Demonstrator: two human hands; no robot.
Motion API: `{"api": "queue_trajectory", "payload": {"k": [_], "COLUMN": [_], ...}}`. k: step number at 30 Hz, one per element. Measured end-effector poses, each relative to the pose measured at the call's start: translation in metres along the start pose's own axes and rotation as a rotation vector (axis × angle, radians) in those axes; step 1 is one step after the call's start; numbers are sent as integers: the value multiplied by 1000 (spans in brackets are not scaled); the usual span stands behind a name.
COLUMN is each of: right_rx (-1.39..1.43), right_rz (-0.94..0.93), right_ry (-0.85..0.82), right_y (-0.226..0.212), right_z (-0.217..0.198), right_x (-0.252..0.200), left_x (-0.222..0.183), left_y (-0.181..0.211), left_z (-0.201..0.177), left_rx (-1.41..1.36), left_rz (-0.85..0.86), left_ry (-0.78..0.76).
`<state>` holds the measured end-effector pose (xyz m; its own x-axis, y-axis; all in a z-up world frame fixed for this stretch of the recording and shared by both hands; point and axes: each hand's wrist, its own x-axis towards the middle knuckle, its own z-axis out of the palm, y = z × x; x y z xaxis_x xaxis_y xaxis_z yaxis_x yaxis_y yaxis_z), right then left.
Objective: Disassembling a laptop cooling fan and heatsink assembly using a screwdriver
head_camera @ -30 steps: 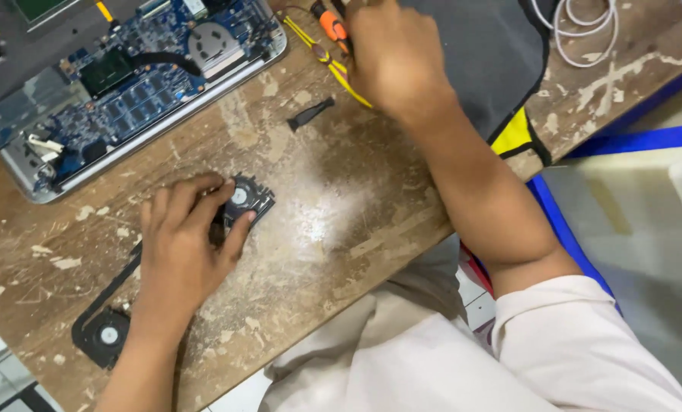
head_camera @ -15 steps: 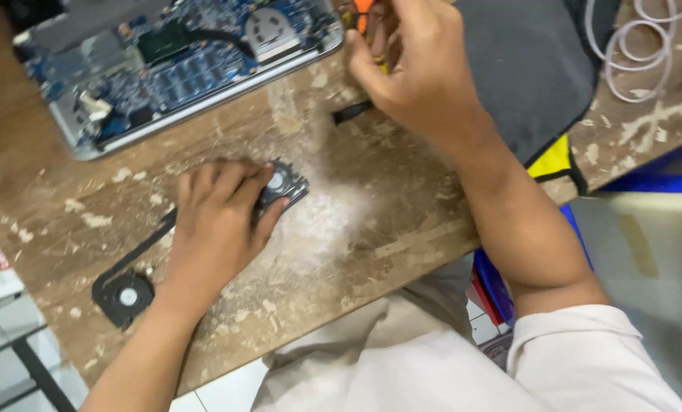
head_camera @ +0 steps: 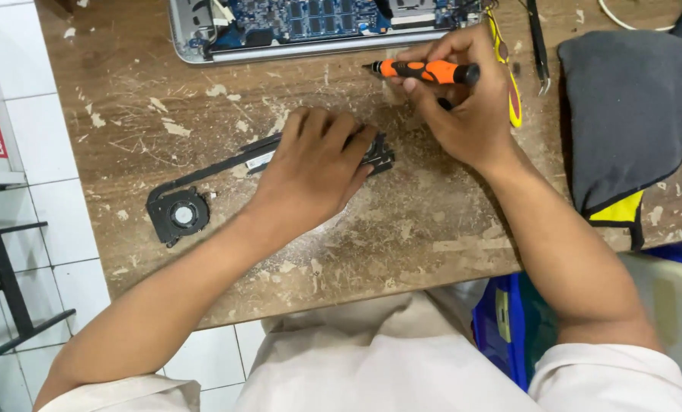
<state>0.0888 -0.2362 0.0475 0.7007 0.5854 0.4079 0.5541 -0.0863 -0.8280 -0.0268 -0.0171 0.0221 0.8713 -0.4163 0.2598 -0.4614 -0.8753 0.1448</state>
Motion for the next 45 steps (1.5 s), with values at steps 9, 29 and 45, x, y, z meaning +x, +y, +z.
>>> {"api": "queue_trajectory", "payload": {"k": [9,29,45], "right_rx": [-48,272,290], "right_rz": [-18,50,8], "right_ry": [-7,39,4], "right_y": [6,1,0], "right_z": [6,-11,-10], "right_x": [1,-10,-9], "left_x": [0,4,4], "left_y": [-6,-19,-19], "left_z": [12,32,27], "left_rx": [56,-374,-452], "left_rz": [10,-34,-41], "left_ry": [34,434,457]}}
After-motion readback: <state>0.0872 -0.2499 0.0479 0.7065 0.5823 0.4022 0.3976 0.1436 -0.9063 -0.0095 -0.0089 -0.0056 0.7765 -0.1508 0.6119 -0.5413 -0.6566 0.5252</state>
